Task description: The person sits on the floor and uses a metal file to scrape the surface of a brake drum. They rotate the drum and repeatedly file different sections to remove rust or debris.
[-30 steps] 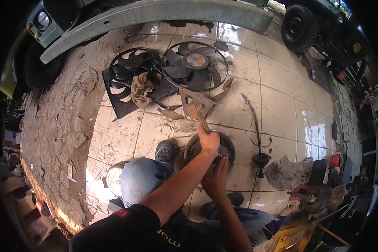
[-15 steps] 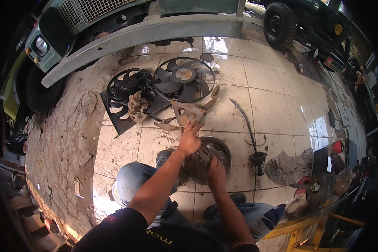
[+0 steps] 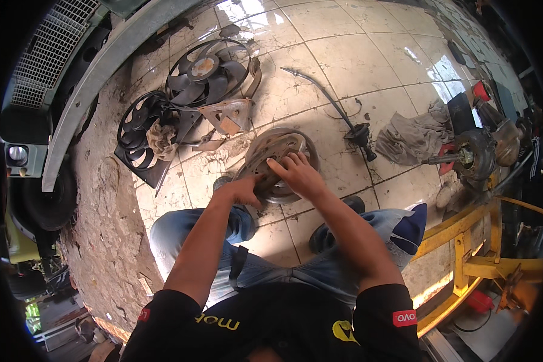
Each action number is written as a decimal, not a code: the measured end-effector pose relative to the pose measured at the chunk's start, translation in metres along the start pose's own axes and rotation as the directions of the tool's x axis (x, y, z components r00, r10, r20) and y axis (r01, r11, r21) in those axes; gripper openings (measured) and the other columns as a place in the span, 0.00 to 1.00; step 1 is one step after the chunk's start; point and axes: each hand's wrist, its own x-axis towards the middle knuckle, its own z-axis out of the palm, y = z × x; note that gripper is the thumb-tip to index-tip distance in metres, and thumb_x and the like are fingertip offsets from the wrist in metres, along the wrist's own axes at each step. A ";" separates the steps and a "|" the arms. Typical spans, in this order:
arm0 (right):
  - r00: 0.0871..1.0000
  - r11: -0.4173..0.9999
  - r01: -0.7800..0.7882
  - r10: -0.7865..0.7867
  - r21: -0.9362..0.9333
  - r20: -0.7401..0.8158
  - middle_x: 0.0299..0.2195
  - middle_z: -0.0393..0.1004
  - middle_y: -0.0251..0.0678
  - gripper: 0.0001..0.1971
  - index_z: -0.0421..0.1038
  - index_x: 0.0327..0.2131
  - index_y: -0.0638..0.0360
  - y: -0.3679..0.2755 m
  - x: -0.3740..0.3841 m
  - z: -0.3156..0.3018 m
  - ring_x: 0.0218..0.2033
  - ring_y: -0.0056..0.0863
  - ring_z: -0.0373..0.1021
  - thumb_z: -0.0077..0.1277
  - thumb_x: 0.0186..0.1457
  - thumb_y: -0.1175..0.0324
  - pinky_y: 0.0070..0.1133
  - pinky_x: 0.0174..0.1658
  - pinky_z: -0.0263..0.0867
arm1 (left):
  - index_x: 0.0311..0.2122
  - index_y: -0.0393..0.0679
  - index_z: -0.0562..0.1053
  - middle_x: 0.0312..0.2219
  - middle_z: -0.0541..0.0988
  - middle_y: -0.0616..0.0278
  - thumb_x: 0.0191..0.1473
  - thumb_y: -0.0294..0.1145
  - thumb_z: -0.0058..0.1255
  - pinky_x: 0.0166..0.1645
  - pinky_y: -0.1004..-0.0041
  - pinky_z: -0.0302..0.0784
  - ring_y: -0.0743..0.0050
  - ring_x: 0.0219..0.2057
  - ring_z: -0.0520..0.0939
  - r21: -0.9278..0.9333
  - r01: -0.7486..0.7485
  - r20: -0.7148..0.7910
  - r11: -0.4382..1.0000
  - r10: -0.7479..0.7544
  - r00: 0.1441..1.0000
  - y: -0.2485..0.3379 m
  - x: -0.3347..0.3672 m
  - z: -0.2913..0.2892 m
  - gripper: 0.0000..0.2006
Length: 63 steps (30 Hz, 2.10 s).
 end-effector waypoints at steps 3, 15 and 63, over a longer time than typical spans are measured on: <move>0.999 0.996 0.016 -0.013 -0.085 0.033 0.44 0.73 0.42 0.25 0.63 0.59 0.51 0.014 0.013 -0.005 0.52 0.43 0.68 0.45 0.56 0.71 0.38 0.59 0.61 | 0.63 0.50 0.65 0.56 0.73 0.51 0.44 0.31 0.54 0.61 0.62 0.69 0.52 0.58 0.73 0.066 0.018 -0.166 0.998 -0.007 0.986 0.009 -0.001 -0.003 0.36; 1.000 0.997 -0.023 0.023 -0.073 0.002 0.45 0.75 0.44 0.15 0.69 0.48 0.60 0.012 0.005 -0.048 0.51 0.44 0.70 0.43 0.58 0.70 0.35 0.55 0.65 | 0.46 0.39 0.76 0.42 0.80 0.41 0.47 0.24 0.47 0.51 0.55 0.73 0.42 0.47 0.79 -0.036 -0.177 -0.180 0.984 0.167 0.969 0.032 -0.015 -0.027 0.18; 0.882 0.920 -0.385 0.391 -0.077 0.263 0.58 0.63 0.50 0.35 0.60 0.55 0.61 0.006 0.027 -0.055 0.66 0.52 0.53 0.60 0.40 0.78 0.43 0.66 0.52 | 0.51 0.53 0.77 0.45 0.81 0.49 0.47 0.33 0.53 0.56 0.58 0.75 0.50 0.49 0.80 -0.102 -0.090 -0.271 0.991 0.060 0.961 0.070 0.020 -0.026 0.22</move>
